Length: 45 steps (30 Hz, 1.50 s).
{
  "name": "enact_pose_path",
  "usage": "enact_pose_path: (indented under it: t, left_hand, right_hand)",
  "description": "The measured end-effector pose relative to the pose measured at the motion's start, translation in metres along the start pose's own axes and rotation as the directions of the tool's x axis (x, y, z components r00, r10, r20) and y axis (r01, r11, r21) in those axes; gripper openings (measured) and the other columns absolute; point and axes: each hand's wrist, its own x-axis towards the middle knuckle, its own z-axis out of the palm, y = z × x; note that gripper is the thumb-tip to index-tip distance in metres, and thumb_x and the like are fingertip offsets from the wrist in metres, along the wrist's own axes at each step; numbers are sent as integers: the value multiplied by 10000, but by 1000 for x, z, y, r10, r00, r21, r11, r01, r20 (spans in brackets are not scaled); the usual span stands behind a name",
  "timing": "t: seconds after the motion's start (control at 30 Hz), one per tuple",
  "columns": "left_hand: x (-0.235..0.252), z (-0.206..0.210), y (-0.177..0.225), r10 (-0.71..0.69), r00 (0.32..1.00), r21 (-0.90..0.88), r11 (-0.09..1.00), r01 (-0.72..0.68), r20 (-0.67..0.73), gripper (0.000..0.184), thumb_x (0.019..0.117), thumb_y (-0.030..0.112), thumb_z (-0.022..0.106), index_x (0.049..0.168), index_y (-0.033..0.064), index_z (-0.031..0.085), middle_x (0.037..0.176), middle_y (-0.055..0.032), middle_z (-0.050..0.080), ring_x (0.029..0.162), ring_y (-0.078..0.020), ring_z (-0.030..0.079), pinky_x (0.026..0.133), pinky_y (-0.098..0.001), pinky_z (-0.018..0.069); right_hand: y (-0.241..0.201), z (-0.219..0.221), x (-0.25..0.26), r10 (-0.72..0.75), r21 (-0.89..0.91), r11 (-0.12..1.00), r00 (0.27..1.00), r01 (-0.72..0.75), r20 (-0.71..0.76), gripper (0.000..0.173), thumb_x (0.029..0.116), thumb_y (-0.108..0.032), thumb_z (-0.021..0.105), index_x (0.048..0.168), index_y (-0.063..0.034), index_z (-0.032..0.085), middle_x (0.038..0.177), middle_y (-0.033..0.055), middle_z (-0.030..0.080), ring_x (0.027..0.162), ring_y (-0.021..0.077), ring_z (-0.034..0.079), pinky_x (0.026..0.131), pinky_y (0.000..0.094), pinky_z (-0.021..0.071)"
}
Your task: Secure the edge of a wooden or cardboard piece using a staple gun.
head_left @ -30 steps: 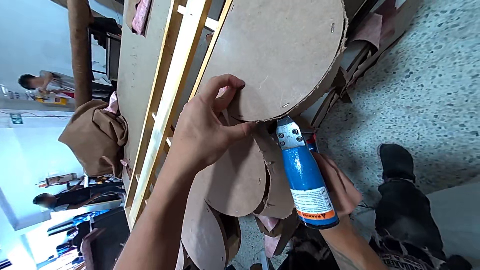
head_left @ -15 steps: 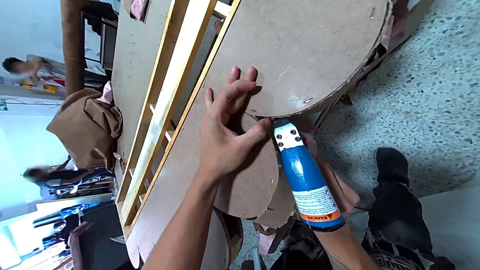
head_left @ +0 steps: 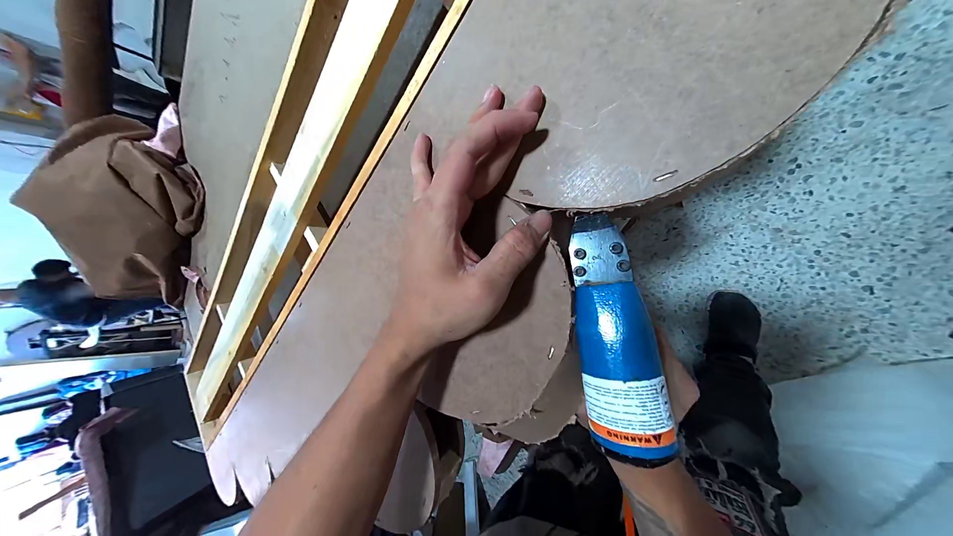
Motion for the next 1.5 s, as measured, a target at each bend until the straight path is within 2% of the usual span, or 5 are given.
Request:
enact_pose_path:
  t: [0.63, 0.83, 1.1, 1.33, 1.5]
  left_hand:
    - [0, 1, -5, 31, 998, 30, 999, -30, -62, 564, 906, 212, 674, 1417, 13, 544, 1485, -25, 588, 1518, -180, 363, 1255, -712, 2]
    - [-68, 10, 50, -140, 952, 5, 989, 147, -270, 428, 976, 263, 634, 1323, 14, 598, 1281, -78, 669, 1183, -216, 640, 1019, -449, 561]
    - [-164, 40, 136, -699, 713, 477, 608, 635, -59, 576, 922, 578, 693, 1181, 66, 744, 1001, -57, 774, 894, -174, 743, 749, -402, 621]
    - [-181, 101, 107, -838, 534, -132, 545, 828, -110, 975, 797, 527, 852, 1461, -61, 446, 1444, -185, 562, 1370, -232, 539, 1171, -429, 461]
    - [-177, 104, 93, -655, 731, 109, 726, 679, -193, 335, 869, 456, 794, 772, 156, 681, 806, 37, 703, 789, -84, 688, 738, -343, 603]
  right_hand:
    - [9, 3, -14, -8, -96, 995, 1000, 7, -6, 285, 977, -255, 659, 1069, 14, 630, 894, 81, 671, 834, 53, 665, 786, 194, 559]
    - [13, -63, -51, 178, -309, 943, 973, -126, 147, 398, 916, -238, 717, 1173, 64, 681, 1056, 183, 732, 992, 183, 720, 891, 336, 600]
    - [42, -123, -23, 103, -278, 960, 953, -20, 285, 310, 953, -296, 714, 1119, -35, 726, 1032, 122, 747, 962, 149, 719, 874, 297, 583]
    - [19, -120, 3, 114, -181, 983, 891, -37, 438, 347, 921, -301, 711, 1130, -25, 689, 989, 158, 750, 912, 182, 732, 837, 312, 590]
    - [47, -140, -12, 40, -102, 995, 875, 10, 482, 425, 917, -341, 674, 1285, -133, 629, 1080, 76, 714, 980, 118, 689, 867, 268, 574]
